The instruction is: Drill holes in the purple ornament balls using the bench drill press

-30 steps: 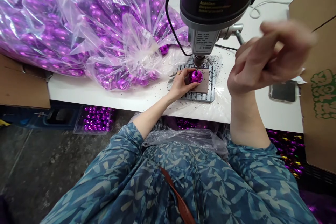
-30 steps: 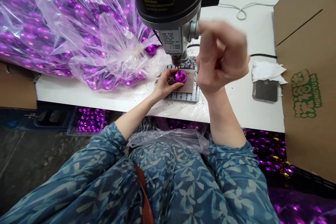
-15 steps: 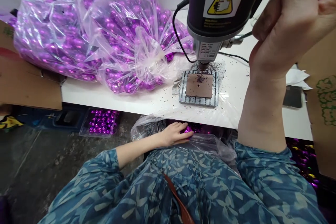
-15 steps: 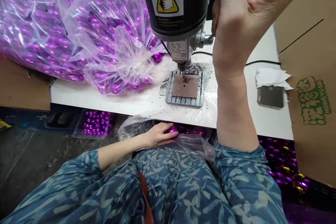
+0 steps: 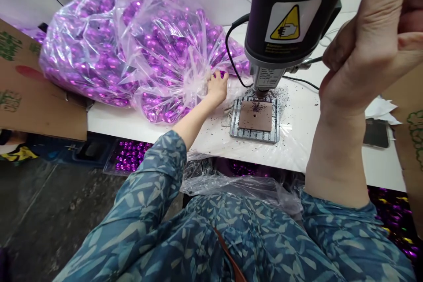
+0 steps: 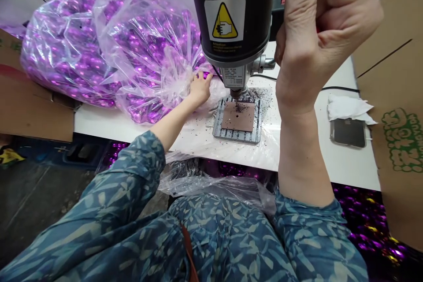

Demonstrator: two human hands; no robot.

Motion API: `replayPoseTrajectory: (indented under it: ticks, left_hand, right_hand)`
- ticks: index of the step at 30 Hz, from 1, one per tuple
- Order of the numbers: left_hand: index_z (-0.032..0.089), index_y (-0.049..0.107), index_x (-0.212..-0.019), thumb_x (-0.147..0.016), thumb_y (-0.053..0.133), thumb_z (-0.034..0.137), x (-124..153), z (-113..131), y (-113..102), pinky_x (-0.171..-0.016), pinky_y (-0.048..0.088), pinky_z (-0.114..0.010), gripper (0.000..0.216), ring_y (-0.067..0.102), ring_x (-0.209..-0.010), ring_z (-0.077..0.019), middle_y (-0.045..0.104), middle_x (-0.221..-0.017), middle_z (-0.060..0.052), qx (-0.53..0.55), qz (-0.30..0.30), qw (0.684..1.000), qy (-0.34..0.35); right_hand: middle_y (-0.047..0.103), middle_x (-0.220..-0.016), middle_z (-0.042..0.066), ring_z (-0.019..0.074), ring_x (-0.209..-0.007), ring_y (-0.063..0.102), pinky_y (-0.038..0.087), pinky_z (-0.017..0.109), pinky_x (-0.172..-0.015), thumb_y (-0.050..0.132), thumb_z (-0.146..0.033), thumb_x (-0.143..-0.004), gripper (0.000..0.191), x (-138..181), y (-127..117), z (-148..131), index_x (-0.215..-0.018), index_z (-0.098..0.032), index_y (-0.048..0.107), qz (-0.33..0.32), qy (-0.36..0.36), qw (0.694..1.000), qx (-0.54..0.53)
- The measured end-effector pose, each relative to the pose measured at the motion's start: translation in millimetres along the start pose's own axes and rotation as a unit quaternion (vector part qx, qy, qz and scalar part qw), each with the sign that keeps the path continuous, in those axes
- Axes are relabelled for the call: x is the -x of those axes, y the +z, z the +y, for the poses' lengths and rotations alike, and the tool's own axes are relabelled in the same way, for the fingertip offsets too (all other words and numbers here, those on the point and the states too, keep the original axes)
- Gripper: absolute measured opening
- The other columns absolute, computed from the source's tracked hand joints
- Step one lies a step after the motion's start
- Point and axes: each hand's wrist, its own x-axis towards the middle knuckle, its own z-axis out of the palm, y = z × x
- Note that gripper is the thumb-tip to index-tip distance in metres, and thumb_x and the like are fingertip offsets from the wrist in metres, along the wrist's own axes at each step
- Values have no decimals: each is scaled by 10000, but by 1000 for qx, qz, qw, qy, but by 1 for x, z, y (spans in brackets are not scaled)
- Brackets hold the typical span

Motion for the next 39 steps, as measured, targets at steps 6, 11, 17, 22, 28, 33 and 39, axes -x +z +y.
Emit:
replayPoseTrajectory:
  ticks: [6, 11, 17, 22, 28, 33, 39]
  left_hand:
    - [192, 755, -1011, -788, 755, 61, -41, -13, 22, -1263, 308, -764, 259, 550, -1450, -458, 667, -1388, -208, 160, 22, 987, -25]
    - [242, 678, -1267, -905, 775, 274, 7, -25, -1, -1128, 559, -562, 376, 714, -1169, -291, 737, -1241, -136, 365, -45, 929, 34]
    - [311, 601, -1365, -890, 834, 532, 90, -24, -37, -1077, 631, -489, 574, 746, -1268, -272, 726, -1381, -112, 554, -195, 805, 84]
    - [270, 639, -1284, -1003, 631, 639, 120, -9, -25, -1114, 624, -565, 464, 737, -1326, -302, 728, -1417, -112, 628, -231, 743, 9]
    - [241, 613, -1184, -898, 761, 676, 121, -2, 6, -957, 655, -449, 541, 793, -1116, -257, 800, -1198, -107, 643, -164, 742, -91]
    - [266, 557, -1170, -782, 876, 696, 122, 6, 26, -955, 580, -354, 662, 770, -1005, -178, 794, -1040, -24, 573, -68, 817, -10]
    - [247, 539, -1174, -823, 832, 703, 123, 21, 42, -1050, 545, -392, 646, 743, -1118, -207, 767, -1145, -73, 529, -55, 846, 49]
  right_hand:
    - [585, -1117, 2, -114, -771, 540, 442, 47, -692, 554, -700, -814, 667, 4, 3, -6, -1142, -124, 632, 39, 42, 998, 7]
    - [582, -1124, -8, -139, -739, 504, 448, 39, -705, 518, -669, -854, 630, 9, 1, -7, -1146, -123, 637, 38, 36, 999, 12]
    - [552, -1272, -12, -171, -655, 386, 316, 68, -625, 505, -742, -828, 721, 14, 1, -4, -1182, -124, 619, 51, 52, 997, 22]
    - [536, -1294, -17, -183, -669, 369, 309, 55, -636, 506, -768, -815, 730, 13, 0, -1, -1185, -152, 634, 46, 47, 997, 35]
    - [539, -1190, -2, -200, -715, 411, 381, -15, -677, 495, -716, -838, 704, 11, 3, -4, -1166, -109, 632, 33, 31, 998, 35]
    - [529, -1139, -12, -204, -739, 444, 400, -43, -712, 469, -725, -837, 727, 10, 2, -3, -1150, -87, 624, 32, 21, 999, 38]
    - [535, -1142, -18, -211, -667, 388, 308, -16, -665, 466, -852, -728, 902, 10, 3, -9, -1094, -38, 600, 39, 36, 997, 51]
